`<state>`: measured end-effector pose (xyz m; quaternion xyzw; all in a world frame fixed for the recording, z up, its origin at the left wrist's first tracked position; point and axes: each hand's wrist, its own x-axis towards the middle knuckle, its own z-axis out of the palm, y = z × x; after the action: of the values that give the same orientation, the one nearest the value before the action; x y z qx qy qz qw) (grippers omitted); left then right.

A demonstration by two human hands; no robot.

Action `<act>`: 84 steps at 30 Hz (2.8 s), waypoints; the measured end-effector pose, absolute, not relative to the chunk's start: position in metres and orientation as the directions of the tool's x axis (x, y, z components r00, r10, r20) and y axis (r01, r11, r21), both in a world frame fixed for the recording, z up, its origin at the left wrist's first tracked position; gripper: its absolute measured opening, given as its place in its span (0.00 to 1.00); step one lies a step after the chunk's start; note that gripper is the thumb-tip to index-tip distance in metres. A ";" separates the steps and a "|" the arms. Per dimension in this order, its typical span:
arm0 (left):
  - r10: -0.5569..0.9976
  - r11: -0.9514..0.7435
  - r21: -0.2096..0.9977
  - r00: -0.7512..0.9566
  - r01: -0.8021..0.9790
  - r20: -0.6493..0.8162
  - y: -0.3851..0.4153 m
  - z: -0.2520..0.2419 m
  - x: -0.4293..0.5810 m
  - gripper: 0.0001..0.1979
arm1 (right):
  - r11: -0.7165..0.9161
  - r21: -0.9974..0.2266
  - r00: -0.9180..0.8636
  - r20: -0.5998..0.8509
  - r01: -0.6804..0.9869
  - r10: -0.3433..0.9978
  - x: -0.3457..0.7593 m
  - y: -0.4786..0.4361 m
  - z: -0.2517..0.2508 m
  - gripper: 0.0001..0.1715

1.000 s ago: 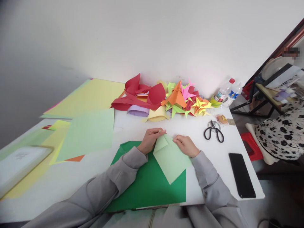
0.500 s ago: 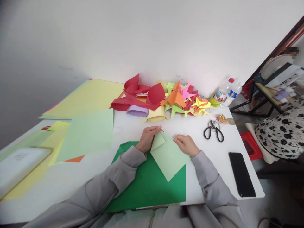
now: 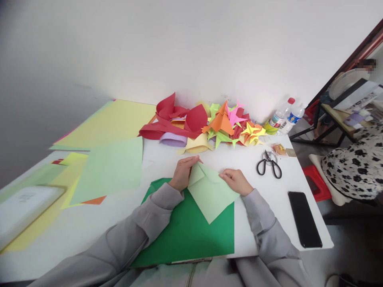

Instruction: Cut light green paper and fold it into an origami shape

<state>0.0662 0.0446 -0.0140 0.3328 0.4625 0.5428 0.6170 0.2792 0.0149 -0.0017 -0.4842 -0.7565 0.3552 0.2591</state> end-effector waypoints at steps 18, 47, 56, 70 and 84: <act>0.970 0.127 0.879 -0.127 -0.460 -0.207 0.054 -0.014 0.060 0.15 | 0.078 -0.924 -0.306 -0.044 0.376 0.951 0.295 0.023 -0.005 0.22; 0.961 0.155 0.720 -0.065 -0.676 -0.268 0.046 -0.016 0.075 0.17 | 0.451 -0.091 -0.266 0.697 0.888 0.665 0.274 0.008 -0.003 0.26; 0.948 0.196 0.566 0.008 -0.800 -0.317 0.047 -0.014 0.075 0.16 | 0.535 -0.641 -0.169 0.542 0.550 0.823 0.266 -0.001 -0.011 0.23; 0.955 0.282 0.570 0.282 -0.772 -0.091 0.023 -0.007 0.094 0.05 | 0.109 -0.987 -0.084 0.100 0.116 0.991 0.252 0.003 -0.019 0.17; 0.956 0.293 0.550 0.242 -0.782 -0.164 0.026 -0.011 0.091 0.12 | -0.012 -0.991 -0.200 -0.039 0.137 0.979 0.243 -0.001 -0.024 0.19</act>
<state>0.0913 0.0262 -0.0106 0.1810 0.2406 0.5665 0.7671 0.2425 -0.0008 -0.0240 -0.4856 -0.5744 0.5197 0.4051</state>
